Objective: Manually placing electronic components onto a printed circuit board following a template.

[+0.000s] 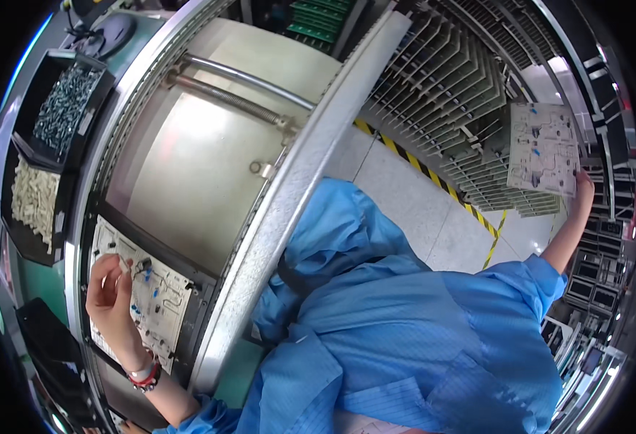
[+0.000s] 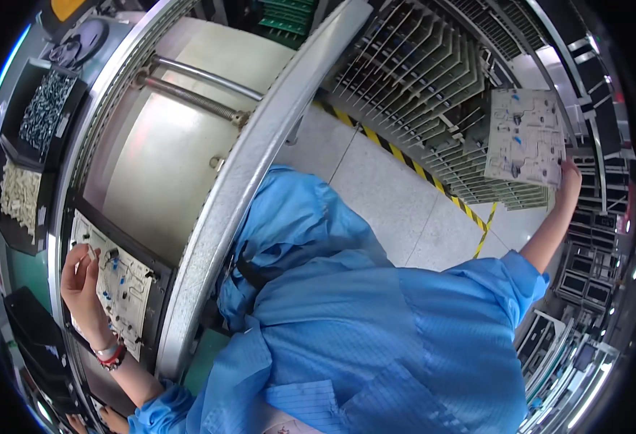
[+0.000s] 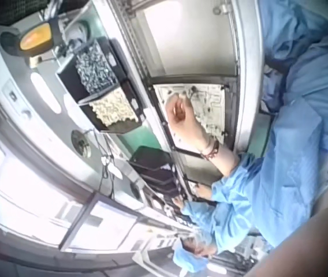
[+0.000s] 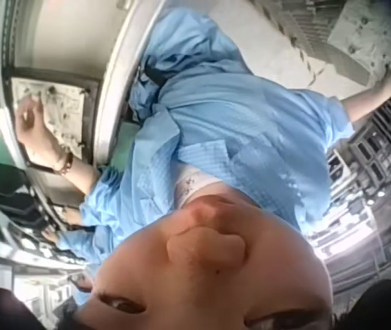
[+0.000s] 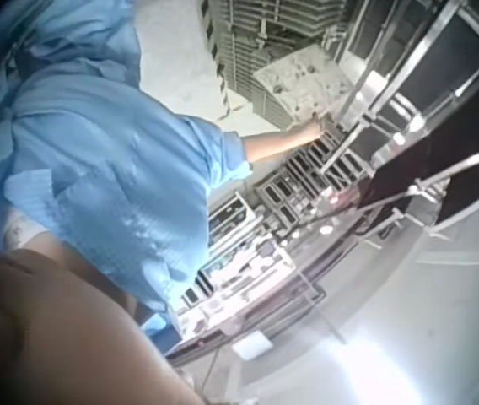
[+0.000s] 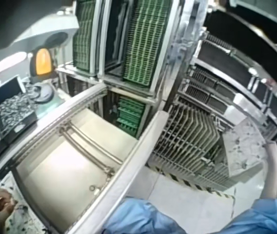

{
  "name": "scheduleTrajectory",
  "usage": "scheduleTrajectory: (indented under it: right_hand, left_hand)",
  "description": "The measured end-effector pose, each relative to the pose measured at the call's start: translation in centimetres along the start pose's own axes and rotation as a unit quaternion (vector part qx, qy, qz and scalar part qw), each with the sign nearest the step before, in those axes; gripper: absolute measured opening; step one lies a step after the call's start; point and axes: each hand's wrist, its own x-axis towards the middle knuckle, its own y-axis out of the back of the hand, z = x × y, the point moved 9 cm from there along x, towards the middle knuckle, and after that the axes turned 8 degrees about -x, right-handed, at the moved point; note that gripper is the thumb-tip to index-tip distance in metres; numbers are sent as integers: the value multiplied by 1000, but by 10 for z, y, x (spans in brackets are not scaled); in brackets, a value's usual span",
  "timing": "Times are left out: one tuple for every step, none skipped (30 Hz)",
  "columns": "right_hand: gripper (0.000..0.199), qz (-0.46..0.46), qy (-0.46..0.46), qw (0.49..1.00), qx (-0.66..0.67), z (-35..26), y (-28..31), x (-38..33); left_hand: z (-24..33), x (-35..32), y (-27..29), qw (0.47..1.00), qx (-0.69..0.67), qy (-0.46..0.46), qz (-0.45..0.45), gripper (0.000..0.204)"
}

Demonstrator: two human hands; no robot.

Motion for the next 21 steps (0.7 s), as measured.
scheduleTrajectory:
  right_hand:
    - [35, -92, -90, 991, 39, 17, 32, 9]
    - [37, -100, -115, 987, 50, 23, 54, 4]
    - [37, -131, -163, 974, 87, 13, 43, -23]
    - [41, -154, -163, 970, 95, 8, 53, -29]
    - [45, -186, -153, 961, 135, -2, 45, -43]
    - [49, -216, -143, 950, 173, -18, 33, -58]
    - [49, -225, -137, 948, 178, -27, 20, -65]
    - [51, -268, -73, 939, 201, -45, -4, -72]
    - [53, -310, -9, 924, 225, -63, -31, -79]
    - [53, -315, -2, 921, 228, -75, -51, -82]
    - [52, -314, 5, 915, 254, -91, -76, -81]
    - [51, -315, 11, 907, 281, -111, -109, -81]
    - [51, -331, 0, 901, 281, -143, -158, -97]
    - [51, -347, -11, 895, 280, -179, -212, -120]
    - [50, -382, -13, 874, 300, -209, -262, -141]
    - [48, -417, -17, 851, 319, -234, -312, -164]
    - [47, -428, -26, 851, 304, -264, -353, -189]
    - [46, -449, -40, 844, 290, -283, -401, -209]
    - [45, -498, -30, 812, 302, -302, -438, -218]
    - [44, -544, -24, 778, 314, -317, -470, -231]
    - [43, -507, -59, 803, 308, -323, -497, -238]
  left_hand:
    - [-4, 4, -1, 1000, -16, -2, -7, 27]
    - [-3, 3, -3, 1000, -21, 4, -12, 28]
    - [2, -2, -6, 1000, -17, 9, -12, 29]
    - [2, -3, -3, 1000, -22, 6, -4, 29]
    - [2, -4, -3, 1000, -23, 7, -4, 30]
    - [2, -4, -3, 1000, -25, 9, -6, 32]
    - [5, -5, -3, 1000, -21, 18, -5, 33]
    - [2, -5, 0, 1000, -28, 14, -3, 33]
    - [0, -6, 5, 999, -34, 4, 1, 33]
    - [-3, -4, 4, 999, -46, -5, -1, 33]
    - [-4, -2, 1, 999, -47, -11, -4, 34]
    - [-8, -2, 1, 999, -39, -1, -10, 33]
    - [-5, -4, 3, 999, -31, -13, -4, 33]
    - [-3, -5, 4, 999, -22, -24, 3, 33]
    - [5, -8, 3, 999, -11, -45, 3, 32]
    - [7, -10, 4, 999, 6, -51, 9, 32]
    - [9, -10, 6, 998, 14, -59, 14, 32]
    - [9, -15, 9, 997, 31, -63, 27, 33]
    - [8, -16, 10, 997, 31, -56, 41, 33]
    - [8, -17, 11, 996, 46, -61, 44, 34]
    - [10, -21, 14, 995, 65, -63, 52, 34]
